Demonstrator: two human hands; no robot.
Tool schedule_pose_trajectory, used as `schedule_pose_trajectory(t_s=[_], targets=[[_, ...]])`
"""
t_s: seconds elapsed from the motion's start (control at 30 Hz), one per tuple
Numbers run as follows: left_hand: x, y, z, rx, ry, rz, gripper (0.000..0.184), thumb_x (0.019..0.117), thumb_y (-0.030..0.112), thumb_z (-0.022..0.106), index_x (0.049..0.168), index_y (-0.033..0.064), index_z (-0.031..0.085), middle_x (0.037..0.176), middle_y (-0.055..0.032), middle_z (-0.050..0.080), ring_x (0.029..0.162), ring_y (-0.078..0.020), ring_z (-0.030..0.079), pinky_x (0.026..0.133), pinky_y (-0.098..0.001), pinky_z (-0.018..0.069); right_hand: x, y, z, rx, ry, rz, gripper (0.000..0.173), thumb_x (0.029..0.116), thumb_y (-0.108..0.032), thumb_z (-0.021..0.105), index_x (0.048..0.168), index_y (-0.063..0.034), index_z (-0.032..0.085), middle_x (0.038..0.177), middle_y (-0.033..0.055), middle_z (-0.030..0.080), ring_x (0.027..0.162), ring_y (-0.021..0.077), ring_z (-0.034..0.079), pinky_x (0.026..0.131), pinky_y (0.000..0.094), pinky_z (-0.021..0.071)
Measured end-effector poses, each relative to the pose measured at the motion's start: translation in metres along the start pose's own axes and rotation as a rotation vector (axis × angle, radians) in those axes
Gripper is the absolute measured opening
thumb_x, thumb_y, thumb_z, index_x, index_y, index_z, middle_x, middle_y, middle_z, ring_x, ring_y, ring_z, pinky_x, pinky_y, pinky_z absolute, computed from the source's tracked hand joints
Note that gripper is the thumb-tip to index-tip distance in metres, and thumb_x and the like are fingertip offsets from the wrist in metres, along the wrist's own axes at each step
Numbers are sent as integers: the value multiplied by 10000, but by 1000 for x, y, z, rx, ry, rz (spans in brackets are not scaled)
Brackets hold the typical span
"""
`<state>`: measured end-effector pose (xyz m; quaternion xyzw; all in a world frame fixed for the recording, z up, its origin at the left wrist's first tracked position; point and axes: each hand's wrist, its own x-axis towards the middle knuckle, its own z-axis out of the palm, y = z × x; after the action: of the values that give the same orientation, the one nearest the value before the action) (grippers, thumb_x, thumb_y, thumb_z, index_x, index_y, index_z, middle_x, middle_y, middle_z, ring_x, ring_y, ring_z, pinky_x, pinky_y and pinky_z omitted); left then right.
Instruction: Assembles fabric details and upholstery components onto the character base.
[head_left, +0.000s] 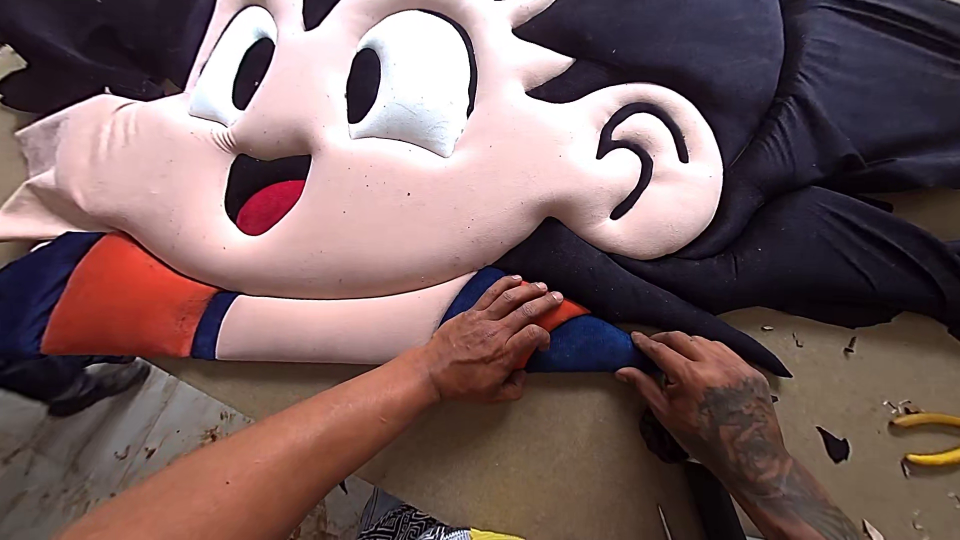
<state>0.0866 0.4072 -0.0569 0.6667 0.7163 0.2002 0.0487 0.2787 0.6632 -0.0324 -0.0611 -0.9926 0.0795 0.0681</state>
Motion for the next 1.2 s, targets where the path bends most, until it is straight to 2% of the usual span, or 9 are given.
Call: schedule_pose_trajectory(t_s=[0.2, 0.3, 0.67, 0.77, 0.97, 1.2], targets=[[2, 1, -3, -6, -12, -17, 390, 806, 415, 710, 1115, 179, 683, 1603, -52, 444, 1542, -246, 307, 1294, -480, 191, 3, 5, 1, 21, -5, -16, 505, 914, -611, 582, 1041, -180, 813, 913, 16, 751, 785, 200, 704, 657, 391, 563], [3, 2, -3, -6, -21, -24, 418, 798, 461, 717, 1113, 188, 685, 1607, -47, 439, 1546, -244, 297, 1293, -484, 188, 3, 5, 2, 20, 3, -14, 498, 909, -609, 583, 1029, -182, 811, 910, 12, 748, 772, 193, 698, 646, 384, 560], [2, 1, -3, -22, -40, -26, 445, 776, 468, 733, 1126, 197, 682, 1622, -51, 415, 1555, -253, 273, 1296, -493, 171, 3, 4, 3, 35, 12, -15, 506, 917, -611, 587, 1039, -170, 804, 906, 28, 743, 751, 203, 699, 614, 388, 559], [2, 2, -2, -11, -34, -32, 439, 792, 478, 723, 1130, 200, 683, 1620, -42, 420, 1553, -249, 279, 1296, -489, 172, 3, 4, 2, 30, 13, -25, 504, 923, -605, 585, 1046, -168, 804, 906, 29, 743, 749, 203, 695, 614, 387, 554], [3, 3, 0, 13, 2, -19, 324, 869, 405, 656, 1118, 198, 673, 1589, -53, 457, 1539, -270, 309, 1289, -507, 195, 3, 3, 2, 12, 14, -27, 495, 935, -593, 573, 1046, -169, 803, 895, 22, 740, 752, 193, 687, 625, 367, 546], [1, 2, 3, 19, -34, -19, 315, 912, 394, 603, 1157, 204, 651, 1625, -57, 399, 1558, -283, 259, 1291, -524, 183, 3, 3, 5, 22, 24, -45, 478, 964, -551, 566, 1063, -144, 795, 895, 32, 738, 759, 200, 677, 655, 365, 540]])
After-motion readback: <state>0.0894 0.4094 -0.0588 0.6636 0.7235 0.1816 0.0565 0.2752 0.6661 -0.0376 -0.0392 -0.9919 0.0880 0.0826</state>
